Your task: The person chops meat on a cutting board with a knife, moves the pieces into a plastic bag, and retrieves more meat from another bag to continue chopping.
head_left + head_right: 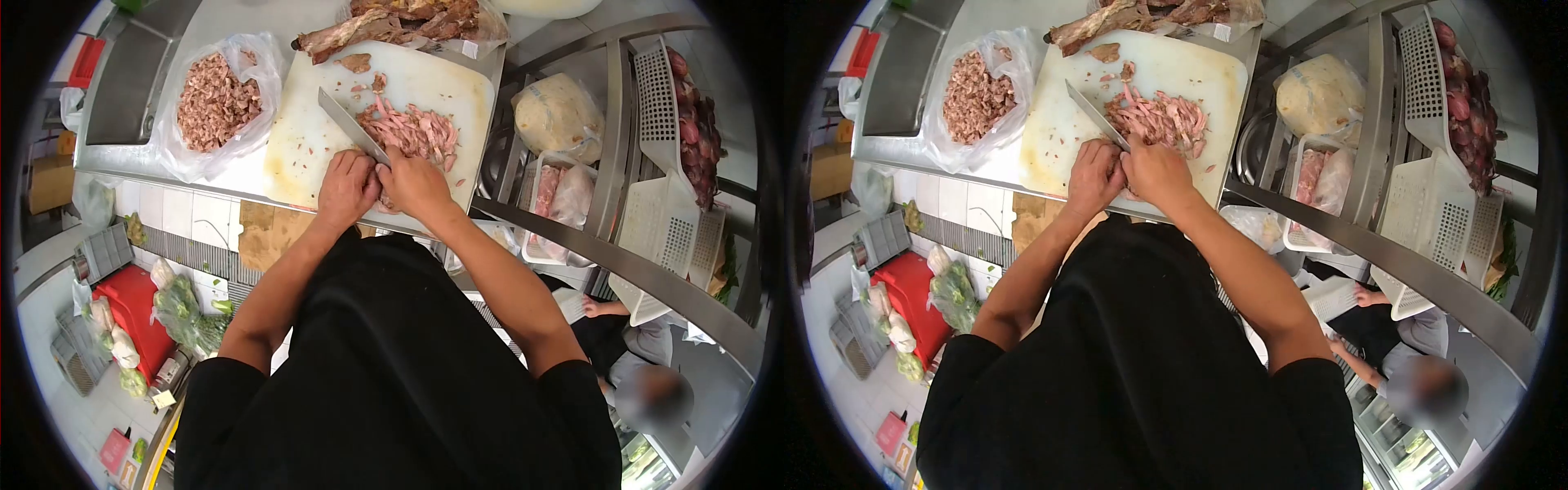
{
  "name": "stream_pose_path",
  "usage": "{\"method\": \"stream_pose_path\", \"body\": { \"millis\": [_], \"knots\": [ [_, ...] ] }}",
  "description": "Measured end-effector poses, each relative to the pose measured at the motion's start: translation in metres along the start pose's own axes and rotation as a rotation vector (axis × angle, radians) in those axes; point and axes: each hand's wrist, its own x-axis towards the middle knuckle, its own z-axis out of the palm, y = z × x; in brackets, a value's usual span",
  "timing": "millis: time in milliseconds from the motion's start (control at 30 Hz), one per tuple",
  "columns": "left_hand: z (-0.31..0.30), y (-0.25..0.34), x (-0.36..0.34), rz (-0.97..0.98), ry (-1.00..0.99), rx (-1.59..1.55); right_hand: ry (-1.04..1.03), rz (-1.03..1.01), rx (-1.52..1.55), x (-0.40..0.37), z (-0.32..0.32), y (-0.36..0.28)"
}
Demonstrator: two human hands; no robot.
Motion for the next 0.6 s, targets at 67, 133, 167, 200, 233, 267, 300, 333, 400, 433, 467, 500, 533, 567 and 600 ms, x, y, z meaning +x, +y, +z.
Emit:
{"method": "stream_pose_path", "body": {
  "millis": [67, 133, 167, 200, 233, 267, 300, 333, 400, 433, 467, 500, 533, 567, 600],
  "knots": [
    [-0.003, 0.002, 0.0, -0.038, 0.076, -0.125, 0.019, -0.035, 0.043, -0.005, -0.012, 0.0],
    [-0.01, 0.003, -0.002, -0.027, 0.089, -0.046, 0.086, -0.016, 0.047, -0.025, -0.025, 0.001],
    [-0.013, 0.005, -0.004, -0.019, 0.098, 0.029, 0.083, -0.017, 0.046, -0.038, -0.035, 0.002],
    [-0.013, 0.006, -0.006, -0.021, 0.098, 0.028, -0.001, 0.026, 0.022, -0.052, -0.05, -0.001],
    [-0.013, 0.007, -0.006, -0.018, 0.054, 0.043, -0.084, 0.07, -0.002, -0.065, -0.059, -0.002],
    [-0.012, 0.007, -0.005, -0.013, 0.011, 0.056, -0.084, 0.072, -0.003, -0.079, -0.061, -0.003],
    [-0.01, 0.006, -0.005, -0.013, 0.012, 0.054, -0.138, 0.089, -0.02, -0.091, -0.063, -0.003],
    [-0.006, 0.004, -0.005, -0.015, 0.014, 0.053, -0.197, 0.104, -0.037, -0.096, -0.064, -0.004],
    [-0.001, 0.001, -0.009, -0.028, 0.013, 0.054, -0.181, 0.096, -0.056, -0.09, -0.035, 0.006],
    [0.0, -0.001, -0.01, -0.04, -0.001, 0.058, -0.153, 0.087, -0.073, -0.082, -0.022, 0.007],
    [0.001, -0.003, -0.01, -0.049, -0.015, 0.063, -0.157, 0.084, -0.07, -0.069, -0.01, 0.007],
    [0.002, -0.004, -0.01, -0.053, -0.018, 0.064, -0.107, 0.053, -0.047, -0.05, 0.0, 0.005],
    [0.003, -0.004, -0.009, -0.052, -0.006, 0.067, -0.056, 0.023, -0.024, -0.035, 0.006, 0.003],
    [0.004, -0.003, -0.01, -0.049, 0.005, 0.068, -0.058, 0.026, -0.021, -0.024, 0.009, 0.003],
    [0.003, 0.0, -0.01, -0.047, 0.003, 0.068, -0.028, -0.011, -0.037, -0.014, 0.007, 0.001]
  ]
}}
